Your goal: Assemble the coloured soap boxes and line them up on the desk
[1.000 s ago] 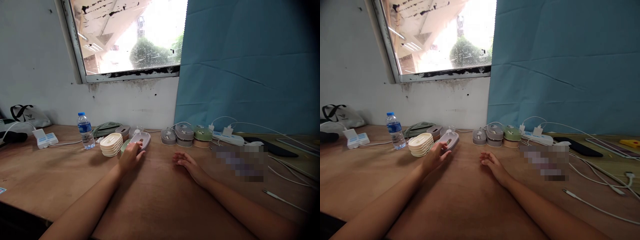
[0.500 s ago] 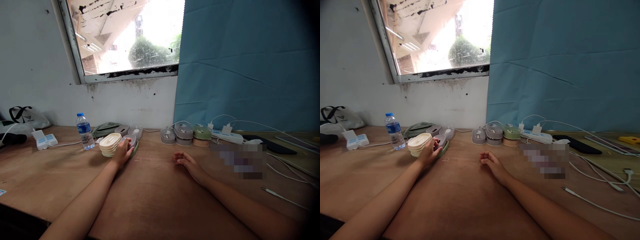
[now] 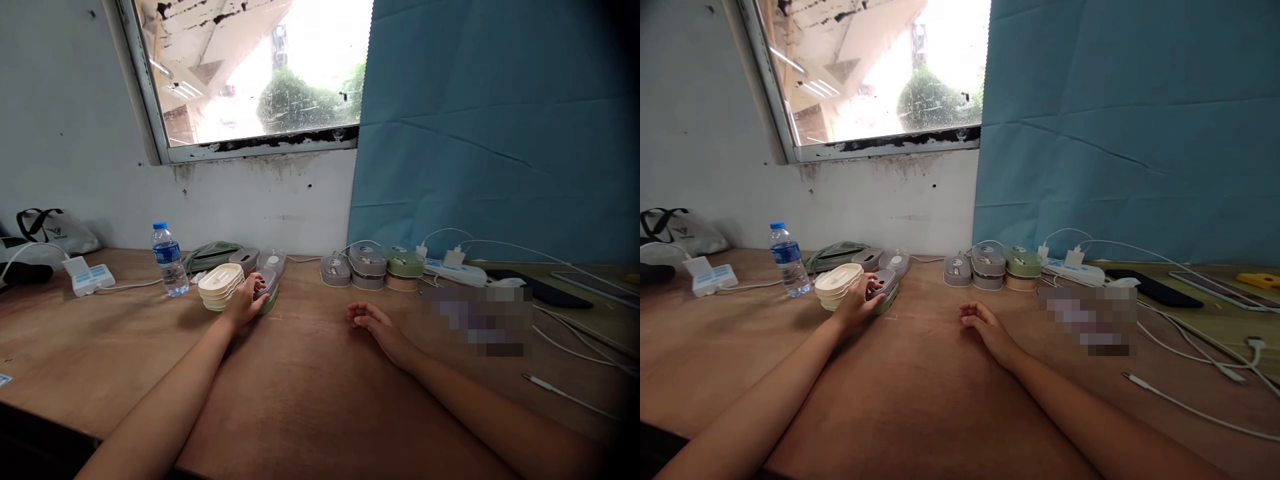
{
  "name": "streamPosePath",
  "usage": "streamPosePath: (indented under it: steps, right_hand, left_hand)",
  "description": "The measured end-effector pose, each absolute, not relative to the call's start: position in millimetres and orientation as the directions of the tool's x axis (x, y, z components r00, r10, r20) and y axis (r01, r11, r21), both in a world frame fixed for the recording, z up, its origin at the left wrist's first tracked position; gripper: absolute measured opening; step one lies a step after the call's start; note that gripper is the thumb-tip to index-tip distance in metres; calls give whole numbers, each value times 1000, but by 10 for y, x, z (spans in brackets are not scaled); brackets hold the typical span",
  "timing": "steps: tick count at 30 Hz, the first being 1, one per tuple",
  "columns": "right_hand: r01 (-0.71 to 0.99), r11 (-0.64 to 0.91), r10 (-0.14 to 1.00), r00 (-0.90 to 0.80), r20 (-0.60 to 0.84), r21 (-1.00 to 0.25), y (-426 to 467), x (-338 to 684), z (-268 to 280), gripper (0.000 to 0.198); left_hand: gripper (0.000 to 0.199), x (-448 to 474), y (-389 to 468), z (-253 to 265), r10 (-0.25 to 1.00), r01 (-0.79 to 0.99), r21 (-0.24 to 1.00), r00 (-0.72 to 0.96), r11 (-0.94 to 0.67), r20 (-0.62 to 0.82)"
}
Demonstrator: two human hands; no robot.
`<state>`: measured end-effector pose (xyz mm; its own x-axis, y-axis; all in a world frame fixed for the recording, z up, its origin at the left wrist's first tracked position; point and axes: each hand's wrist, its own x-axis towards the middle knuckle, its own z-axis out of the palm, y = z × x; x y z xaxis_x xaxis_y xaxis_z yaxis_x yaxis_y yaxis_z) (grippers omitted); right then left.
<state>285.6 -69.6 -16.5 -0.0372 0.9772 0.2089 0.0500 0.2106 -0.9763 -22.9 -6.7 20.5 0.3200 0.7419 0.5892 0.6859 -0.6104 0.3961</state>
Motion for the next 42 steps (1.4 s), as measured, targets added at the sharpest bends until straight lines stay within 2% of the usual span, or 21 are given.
streamPosePath:
  steps: [2, 10, 18, 25, 31, 33, 34, 37, 39, 42]
  right_hand:
    - [50, 209, 977, -41, 207, -977, -704, 2854, -160, 21]
    - [62, 205, 978, -48, 202, -977, -731, 2843, -134, 19]
    - [123, 203, 979, -59, 197, -971, -741, 2834, -118, 18]
    - [187, 217, 974, -103, 200, -958, -753, 2818, -93, 18]
    - [346, 302, 952, -146, 267, -888, -779, 2794, -68, 17]
    - [456, 385, 923, -195, 332, -803, -785, 2781, -61, 20]
    - [531, 446, 895, -239, 377, -721, -780, 2771, -56, 24]
    - [710, 591, 784, -394, 480, -383, -692, 2719, -43, 38]
    - [771, 593, 753, -428, 500, -232, -558, 2668, -42, 45]
    - [839, 517, 768, -365, 526, -172, -272, 2588, -62, 53]
  left_hand:
    - [33, -218, -77, 213, 741, 680, 400, 325, -615, 587]
    - [31, -125, -103, 192, 679, 695, 278, 403, -663, 613]
    - [18, 12, -143, 178, 701, 783, 161, 418, -600, 579]
    - [43, 51, -123, 129, 768, 872, 97, 365, -480, 526]
    - [39, 20, -146, 173, 828, 919, 53, 326, -392, 457]
    - [38, -7, -156, 191, 842, 926, 47, 317, -374, 437]
    - [38, -22, -158, 198, 848, 929, 46, 315, -368, 427]
    - [40, -63, -150, 212, 863, 933, 49, 310, -358, 398]
    - [43, -83, -140, 218, 871, 933, 52, 312, -357, 380]
    - [46, -103, -128, 227, 874, 928, 57, 325, -368, 363]
